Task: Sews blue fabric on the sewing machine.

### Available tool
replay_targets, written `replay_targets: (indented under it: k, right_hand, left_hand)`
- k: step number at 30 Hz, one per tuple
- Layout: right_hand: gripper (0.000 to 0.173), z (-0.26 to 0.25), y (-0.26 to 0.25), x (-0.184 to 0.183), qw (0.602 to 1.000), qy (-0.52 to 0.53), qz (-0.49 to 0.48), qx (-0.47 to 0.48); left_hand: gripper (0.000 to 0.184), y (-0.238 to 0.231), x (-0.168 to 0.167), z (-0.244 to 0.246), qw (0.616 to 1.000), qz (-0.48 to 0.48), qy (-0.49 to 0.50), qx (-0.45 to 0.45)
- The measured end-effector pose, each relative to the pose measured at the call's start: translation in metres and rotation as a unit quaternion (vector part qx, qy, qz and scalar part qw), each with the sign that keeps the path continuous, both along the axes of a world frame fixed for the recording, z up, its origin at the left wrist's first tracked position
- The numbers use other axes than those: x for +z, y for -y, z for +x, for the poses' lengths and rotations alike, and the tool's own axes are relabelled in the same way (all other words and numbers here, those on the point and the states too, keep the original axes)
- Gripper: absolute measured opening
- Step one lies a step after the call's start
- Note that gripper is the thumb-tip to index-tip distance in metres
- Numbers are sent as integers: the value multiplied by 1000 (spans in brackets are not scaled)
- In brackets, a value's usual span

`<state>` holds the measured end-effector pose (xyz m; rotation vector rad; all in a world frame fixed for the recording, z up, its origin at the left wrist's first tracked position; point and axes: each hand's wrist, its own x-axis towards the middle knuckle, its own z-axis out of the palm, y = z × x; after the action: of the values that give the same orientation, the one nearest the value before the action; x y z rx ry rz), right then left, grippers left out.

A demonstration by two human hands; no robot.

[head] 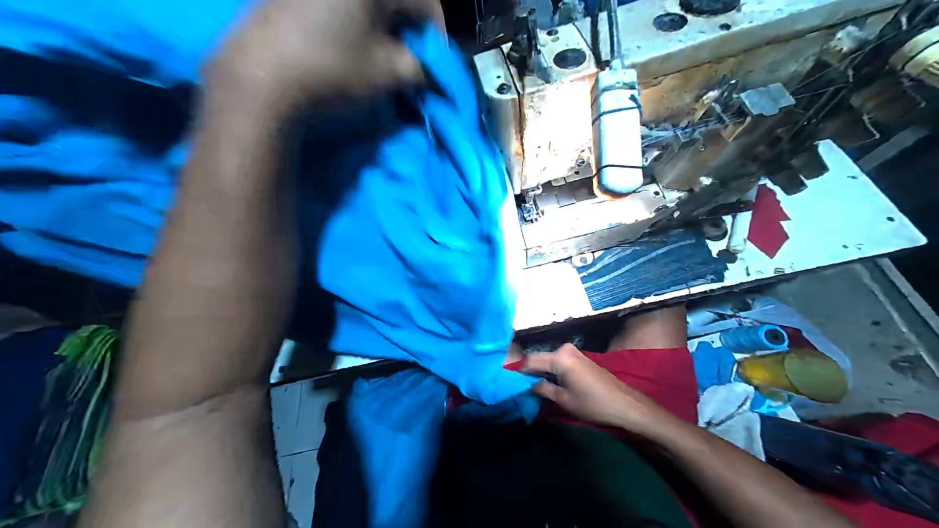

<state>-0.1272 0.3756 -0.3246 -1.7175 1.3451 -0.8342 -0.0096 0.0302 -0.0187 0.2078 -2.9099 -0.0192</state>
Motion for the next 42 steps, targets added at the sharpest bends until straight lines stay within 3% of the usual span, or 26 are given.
replay_targets:
  k: [2,4,7,10,13,15,19,22,24,26,30,32,35,38,42]
  right_hand:
    - [26,-17,-18,-16,992,-32,118,7]
    - [34,-28,-24,-16,990,-40,136,-27]
    - [25,-27,-8,4,981,-36,-64,-181]
    - [22,-16,38,35,916,-26,-256,-307]
    - [48,-1,82,56,888,-86,-281,-354]
    - [54,9,103,62,896,-100,-253,-349]
    - [22,20,110,70,931,71,-225,-280]
    - [18,16,92,85,931,196,-200,-232]
    - [15,3,84,82,928,221,-189,-234]
    - [9,-17,82,66,932,153,-192,-267]
    - [13,-44,70,30,960,72,-161,-219]
    - [25,-44,66,19,968,24,-172,-180]
    - [35,-41,65,9,957,-68,-252,-130]
    - [22,-39,67,2,935,-43,-324,-140]
    - [14,-42,65,3,940,63,-249,-223]
  left_hand:
    - [15,-28,-50,-14,998,46,46,-21]
    - [11,-34,-94,-14,995,88,39,-23]
    - [11,-42,-130,-1,990,137,-27,16]
    - [10,-61,-144,9,976,161,-127,75]
    - [14,-84,-162,13,953,186,-215,109]
    - [12,-98,-179,10,929,187,-298,115]
    - [22,-107,-214,10,890,104,-409,175]
    - [34,-84,-241,30,899,37,-362,245]
    - [41,-81,-244,58,913,24,-289,287]
    - [44,-86,-230,88,926,23,-245,287]
    - [33,-112,-180,134,983,102,-87,128]
    - [28,-122,-167,141,983,169,-32,62]
    - [22,-129,-162,135,968,243,-56,31]
    - [14,-118,-161,119,965,241,-88,42]
    - [13,-111,-168,85,944,256,-174,112]
